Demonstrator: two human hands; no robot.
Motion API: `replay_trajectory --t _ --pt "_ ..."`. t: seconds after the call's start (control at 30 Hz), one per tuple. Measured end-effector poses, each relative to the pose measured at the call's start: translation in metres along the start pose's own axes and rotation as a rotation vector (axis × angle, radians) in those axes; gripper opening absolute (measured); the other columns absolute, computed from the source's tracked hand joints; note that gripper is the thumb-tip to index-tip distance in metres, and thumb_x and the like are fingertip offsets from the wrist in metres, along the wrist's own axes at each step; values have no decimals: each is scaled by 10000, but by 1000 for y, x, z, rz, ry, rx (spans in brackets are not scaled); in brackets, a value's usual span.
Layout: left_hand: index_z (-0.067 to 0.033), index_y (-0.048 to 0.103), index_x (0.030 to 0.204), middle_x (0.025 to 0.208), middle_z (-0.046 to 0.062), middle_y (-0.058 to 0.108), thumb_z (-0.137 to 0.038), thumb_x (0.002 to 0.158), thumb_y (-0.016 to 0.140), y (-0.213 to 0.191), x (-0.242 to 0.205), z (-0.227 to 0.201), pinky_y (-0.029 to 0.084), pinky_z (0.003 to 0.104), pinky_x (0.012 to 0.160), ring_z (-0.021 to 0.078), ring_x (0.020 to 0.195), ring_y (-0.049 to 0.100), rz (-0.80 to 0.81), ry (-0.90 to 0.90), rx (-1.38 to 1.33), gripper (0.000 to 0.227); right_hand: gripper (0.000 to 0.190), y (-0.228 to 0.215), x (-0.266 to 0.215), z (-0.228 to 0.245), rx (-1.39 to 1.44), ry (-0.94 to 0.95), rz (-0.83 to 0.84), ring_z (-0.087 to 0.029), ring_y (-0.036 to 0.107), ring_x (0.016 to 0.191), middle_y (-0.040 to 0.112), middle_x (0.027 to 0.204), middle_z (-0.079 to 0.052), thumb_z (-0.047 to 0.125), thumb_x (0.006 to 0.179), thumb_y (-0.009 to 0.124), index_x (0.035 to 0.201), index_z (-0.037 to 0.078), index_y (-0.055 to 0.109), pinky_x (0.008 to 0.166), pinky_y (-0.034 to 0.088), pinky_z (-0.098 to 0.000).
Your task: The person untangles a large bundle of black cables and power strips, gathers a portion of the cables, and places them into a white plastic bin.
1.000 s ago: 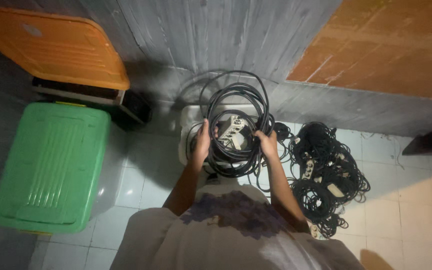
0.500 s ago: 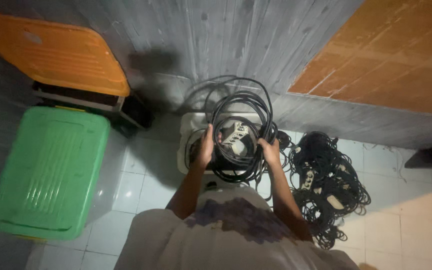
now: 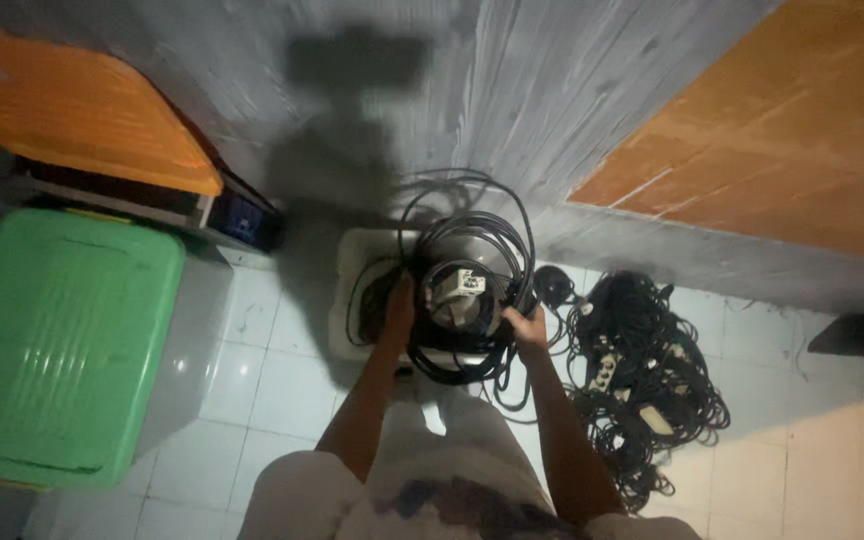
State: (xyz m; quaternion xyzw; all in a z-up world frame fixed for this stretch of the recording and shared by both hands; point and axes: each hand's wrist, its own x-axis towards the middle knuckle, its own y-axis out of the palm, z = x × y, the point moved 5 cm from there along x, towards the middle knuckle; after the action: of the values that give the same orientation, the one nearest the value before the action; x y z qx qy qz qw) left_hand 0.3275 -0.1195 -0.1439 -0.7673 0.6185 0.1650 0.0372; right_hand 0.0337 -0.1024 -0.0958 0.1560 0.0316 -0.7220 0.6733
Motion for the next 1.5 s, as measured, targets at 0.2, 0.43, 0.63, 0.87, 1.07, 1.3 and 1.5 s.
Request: replay_trajectory --t 0.2,0.43,0.63,0.87,1.07,1.3,1.5 --pt "59 535 1117 935 106 515 -516 1157 367 -12 22 80 390 414 762 188 849 464 -96 -95 218 600 173 -17 29 -68 -112 91 -28 -157 621 727 683 852 -65 50 867 718 1012 -42 699 632 509 -324" --pt "-42 385 803 672 41 259 -433 1176 348 -10 54 143 240 418 539 170 571 235 -74 -161 377 541 305 -13 58 -104 -160 131 12 -129 651 844 720 956 -22 75 849 709 1147 12 694 730 540 -291" --pt "-55 480 874 732 22 383 -365 1092 459 -25 67 210 398 380 625 150 660 377 -206 -93 293 379 318 -8 70 -142 -504 71 70 -148 686 868 743 981 -63 98 873 796 1164 3 713 748 540 -313" --pt "136 525 1209 1128 315 507 -408 1196 438 -50 82 332 412 532 920 467 976 490 -133 -432 341 552 393 -56 93 -286 -518 331 54 -191 669 875 744 1005 -98 187 891 828 1202 -22 712 730 550 -345" --pt "29 299 1544 1553 245 384 -298 1018 644 -52 118 340 344 491 1166 419 1407 393 -58 -276 734 709 747 -94 98 -364 -822 141 -54 -404 573 1213 566 1336 -268 132 867 784 1484 -55 406 994 492 -474" --pt "-63 241 1599 1583 318 309 -235 929 739 -9 111 292 326 534 1180 493 1441 344 54 48 1056 852 759 -52 114 -332 -1244 -198 6 -530 358 1425 382 1523 -374 89 868 671 1526 -83 333 1212 277 -584" --pt "-122 286 1625 1648 263 324 -222 992 772 21 150 247 307 527 1271 457 1523 333 -36 241 1006 805 796 -44 182 -245 -1162 -261 -150 -573 306 1427 284 1533 -440 160 991 700 1545 -175 237 1178 310 -581"
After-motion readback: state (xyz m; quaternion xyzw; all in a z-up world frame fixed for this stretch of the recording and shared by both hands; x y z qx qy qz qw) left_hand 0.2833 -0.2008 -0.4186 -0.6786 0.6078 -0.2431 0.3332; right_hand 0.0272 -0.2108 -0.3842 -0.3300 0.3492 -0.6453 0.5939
